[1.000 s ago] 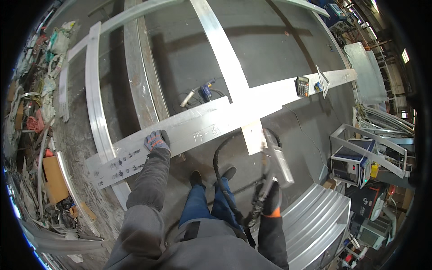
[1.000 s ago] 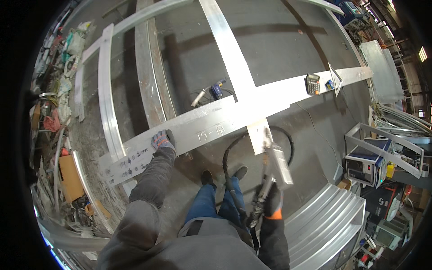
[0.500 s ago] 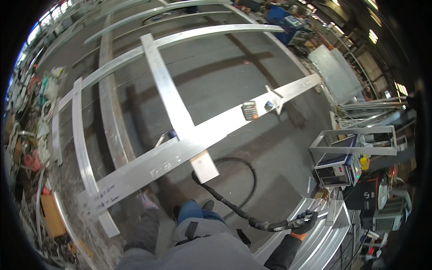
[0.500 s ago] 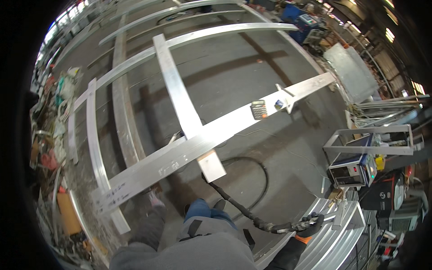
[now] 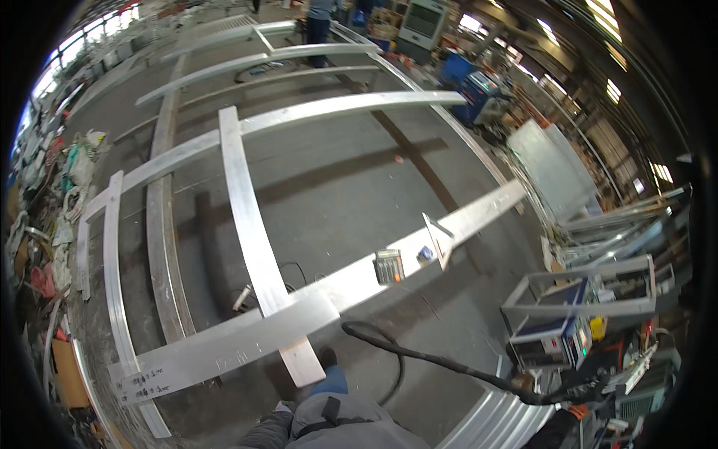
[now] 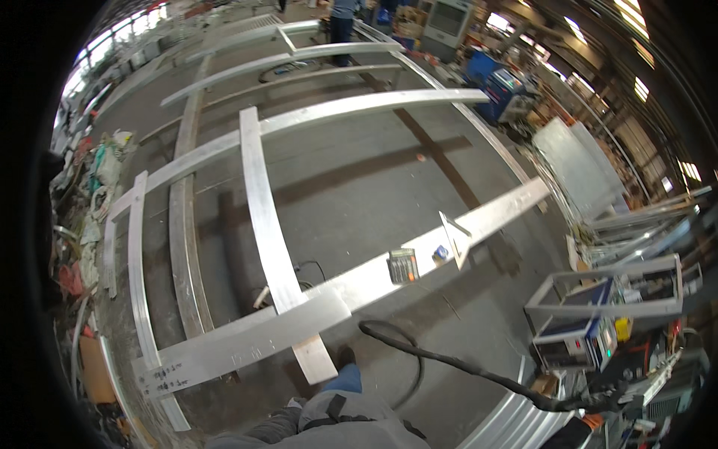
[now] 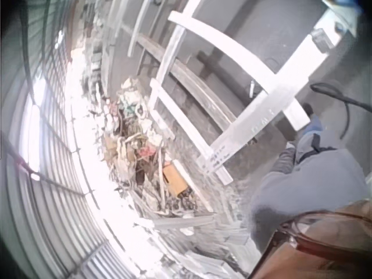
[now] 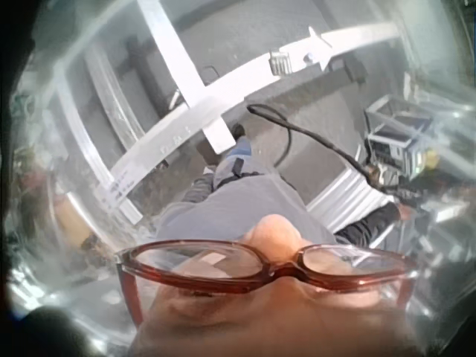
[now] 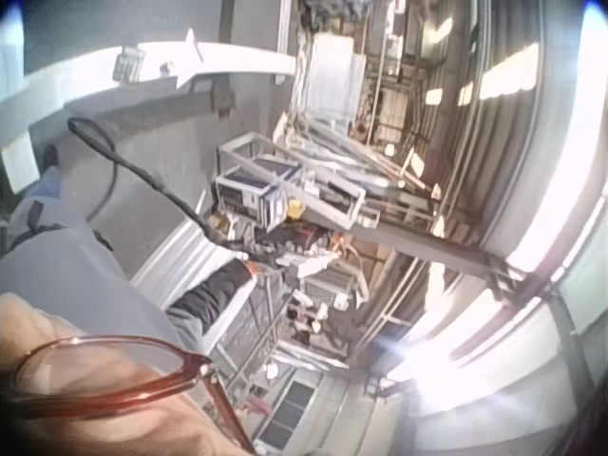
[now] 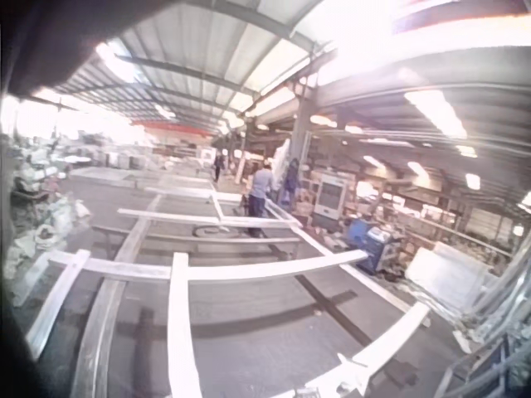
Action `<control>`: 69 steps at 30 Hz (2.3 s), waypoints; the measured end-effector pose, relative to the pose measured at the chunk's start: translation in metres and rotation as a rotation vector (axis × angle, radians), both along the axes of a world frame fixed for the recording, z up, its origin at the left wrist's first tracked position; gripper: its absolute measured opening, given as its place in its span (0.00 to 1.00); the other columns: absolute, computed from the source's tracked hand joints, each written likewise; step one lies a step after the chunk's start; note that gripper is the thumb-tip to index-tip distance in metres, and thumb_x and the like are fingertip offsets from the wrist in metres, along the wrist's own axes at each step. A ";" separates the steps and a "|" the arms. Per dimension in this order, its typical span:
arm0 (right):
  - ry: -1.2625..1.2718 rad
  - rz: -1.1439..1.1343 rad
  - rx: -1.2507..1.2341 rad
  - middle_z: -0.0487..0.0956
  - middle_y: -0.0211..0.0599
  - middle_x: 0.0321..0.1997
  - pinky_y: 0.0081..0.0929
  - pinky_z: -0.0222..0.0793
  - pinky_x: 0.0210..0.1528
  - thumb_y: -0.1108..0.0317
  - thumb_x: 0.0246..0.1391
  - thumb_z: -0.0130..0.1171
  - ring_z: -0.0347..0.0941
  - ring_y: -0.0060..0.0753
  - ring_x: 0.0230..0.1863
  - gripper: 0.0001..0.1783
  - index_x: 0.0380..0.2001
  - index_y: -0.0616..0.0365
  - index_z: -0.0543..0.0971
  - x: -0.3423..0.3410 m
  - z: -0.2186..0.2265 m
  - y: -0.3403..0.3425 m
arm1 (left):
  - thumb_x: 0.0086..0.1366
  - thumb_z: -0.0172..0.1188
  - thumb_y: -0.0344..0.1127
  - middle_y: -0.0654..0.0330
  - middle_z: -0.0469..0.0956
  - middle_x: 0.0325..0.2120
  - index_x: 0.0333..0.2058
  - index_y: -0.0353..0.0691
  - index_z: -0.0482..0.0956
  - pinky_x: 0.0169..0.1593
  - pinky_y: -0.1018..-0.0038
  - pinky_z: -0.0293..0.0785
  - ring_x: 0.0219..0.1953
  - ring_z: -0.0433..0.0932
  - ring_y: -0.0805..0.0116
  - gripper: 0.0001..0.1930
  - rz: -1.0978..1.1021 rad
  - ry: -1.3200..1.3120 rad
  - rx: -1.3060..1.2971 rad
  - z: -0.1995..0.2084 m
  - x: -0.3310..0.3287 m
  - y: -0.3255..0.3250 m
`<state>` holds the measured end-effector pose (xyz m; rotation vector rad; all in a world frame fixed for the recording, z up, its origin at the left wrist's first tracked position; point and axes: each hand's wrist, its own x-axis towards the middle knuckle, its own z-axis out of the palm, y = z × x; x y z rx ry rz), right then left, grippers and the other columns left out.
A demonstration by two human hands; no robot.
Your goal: The person welds a metal frame using a handheld welding torch, then measures the frame with a tape measure and performs calculations on a calculator. The person handles the metal frame, welding torch, tape measure, and calculator.
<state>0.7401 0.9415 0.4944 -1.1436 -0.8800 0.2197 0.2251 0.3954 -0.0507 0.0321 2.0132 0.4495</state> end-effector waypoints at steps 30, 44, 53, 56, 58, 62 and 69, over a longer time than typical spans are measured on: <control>-1.315 0.770 -0.885 0.83 0.57 0.50 0.50 0.75 0.56 0.41 0.48 0.75 0.78 0.64 0.55 0.37 0.51 0.58 0.80 -0.378 -0.423 0.684 | 0.72 0.53 0.55 0.52 0.79 0.59 0.57 0.41 0.80 0.63 0.59 0.71 0.63 0.76 0.56 0.27 0.530 -0.146 -0.340 0.183 0.315 0.275; -1.666 0.759 -0.839 0.81 0.45 0.56 0.45 0.76 0.57 0.48 0.59 0.67 0.79 0.52 0.57 0.28 0.57 0.50 0.78 -0.396 -0.438 0.584 | 0.70 0.55 0.54 0.53 0.83 0.54 0.54 0.43 0.84 0.60 0.60 0.74 0.60 0.79 0.56 0.25 0.653 -0.161 -0.332 0.181 0.352 0.330; -1.788 1.026 -1.081 0.83 0.53 0.57 0.50 0.77 0.58 0.50 0.62 0.60 0.81 0.53 0.59 0.23 0.50 0.55 0.84 -0.421 -0.498 0.500 | 0.68 0.57 0.54 0.53 0.85 0.52 0.52 0.44 0.86 0.58 0.61 0.75 0.57 0.81 0.56 0.24 0.845 -0.049 -0.236 0.143 0.405 0.342; -1.656 1.275 -1.081 0.86 0.60 0.44 0.50 0.77 0.52 0.52 0.55 0.62 0.83 0.62 0.51 0.25 0.42 0.67 0.85 -0.428 -0.531 0.524 | 0.68 0.58 0.54 0.53 0.85 0.51 0.51 0.45 0.87 0.57 0.61 0.76 0.57 0.81 0.56 0.23 0.987 0.001 -0.255 0.131 0.439 0.350; -1.708 1.190 -0.887 0.86 0.63 0.41 0.50 0.76 0.47 0.57 0.50 0.67 0.84 0.62 0.43 0.23 0.37 0.70 0.86 -0.430 -0.543 0.538 | 0.68 0.58 0.53 0.54 0.86 0.50 0.51 0.45 0.87 0.57 0.61 0.76 0.56 0.82 0.57 0.23 1.086 0.014 -0.235 0.122 0.456 0.355; -1.553 0.910 -0.808 0.87 0.56 0.41 0.51 0.77 0.49 0.49 0.59 0.61 0.84 0.62 0.44 0.26 0.42 0.65 0.83 -0.440 -0.520 0.547 | 0.66 0.60 0.52 0.54 0.87 0.44 0.46 0.43 0.88 0.54 0.60 0.77 0.51 0.83 0.55 0.20 1.248 0.054 -0.293 0.119 0.474 0.348; -0.428 1.602 -1.243 0.83 0.37 0.31 0.28 0.73 0.29 0.61 0.66 0.64 0.77 0.27 0.25 0.09 0.46 0.50 0.80 -0.486 -0.451 0.332 | 0.70 0.58 0.44 0.54 0.85 0.39 0.48 0.45 0.82 0.40 0.58 0.79 0.40 0.84 0.52 0.14 2.068 0.071 0.273 0.079 0.414 0.246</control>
